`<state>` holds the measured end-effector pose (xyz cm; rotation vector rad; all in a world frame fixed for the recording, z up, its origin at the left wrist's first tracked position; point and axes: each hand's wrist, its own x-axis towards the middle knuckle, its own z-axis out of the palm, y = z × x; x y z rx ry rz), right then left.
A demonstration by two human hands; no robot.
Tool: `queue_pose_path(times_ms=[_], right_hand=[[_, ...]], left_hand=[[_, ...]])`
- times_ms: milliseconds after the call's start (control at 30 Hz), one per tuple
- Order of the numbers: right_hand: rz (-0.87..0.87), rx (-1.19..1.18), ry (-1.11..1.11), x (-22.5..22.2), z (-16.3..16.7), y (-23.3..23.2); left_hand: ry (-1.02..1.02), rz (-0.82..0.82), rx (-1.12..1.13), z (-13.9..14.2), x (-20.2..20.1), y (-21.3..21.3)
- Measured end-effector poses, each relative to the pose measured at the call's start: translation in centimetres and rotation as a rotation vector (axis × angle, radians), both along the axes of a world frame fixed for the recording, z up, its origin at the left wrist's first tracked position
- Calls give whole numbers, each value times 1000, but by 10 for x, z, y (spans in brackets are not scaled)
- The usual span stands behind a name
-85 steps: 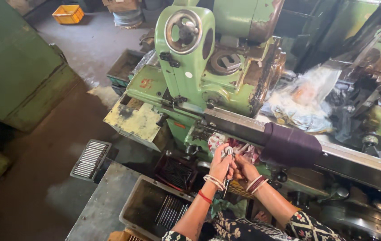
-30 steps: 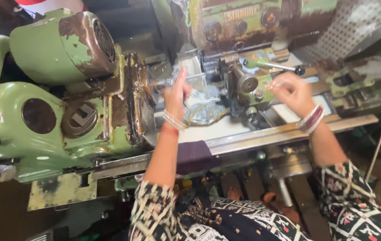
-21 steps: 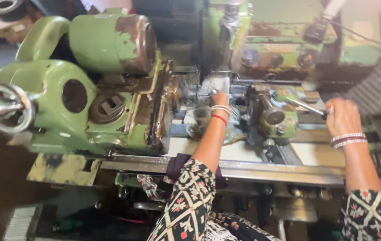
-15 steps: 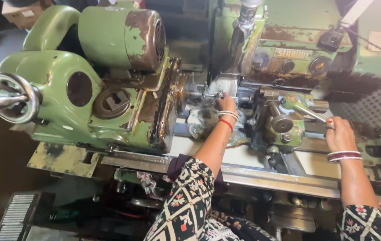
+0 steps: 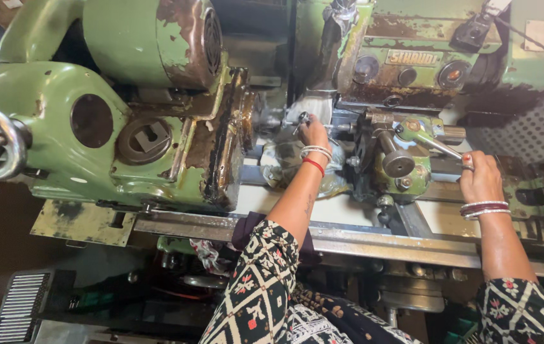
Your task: The person repeatedly picks up metal rods from a tray, inserts them into a metal turning machine, operates the machine with both hands, and then removes the rods. This cycle is performed multiple times throughout the clip.
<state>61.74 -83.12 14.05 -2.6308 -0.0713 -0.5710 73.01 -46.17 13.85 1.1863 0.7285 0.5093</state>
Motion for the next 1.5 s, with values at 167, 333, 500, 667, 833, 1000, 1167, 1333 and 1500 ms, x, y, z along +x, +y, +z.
queue_pose_path(times_ms=[167,333,500,667,833,1000,1167,1333,1500], right_hand=[[18,9,-39,-3,-1,-1],[30,0,-63,-7,0,-3],[20,13,-46,-9,2,-3],[19,16,-37,-10,4,-1],[20,24,-31,-8,7,-1],[22,30,-28,-13,2,1],[56,-97,122,1,24,-12],[-117,-221,352,5,28,-2],[-182,-309,266,-15,0,13]], left_hand=[[110,-32,-30,-9,6,0],[10,-35,-91,-16,7,0],[30,-13,-17,-19,7,1],[-5,-4,-133,-17,6,0],[74,-8,-136,-15,7,0],[30,10,-104,-18,7,1],[-36,-1,-179,-23,5,-2],[-77,59,-243,-24,11,16],[-201,113,-369,-30,15,30]])
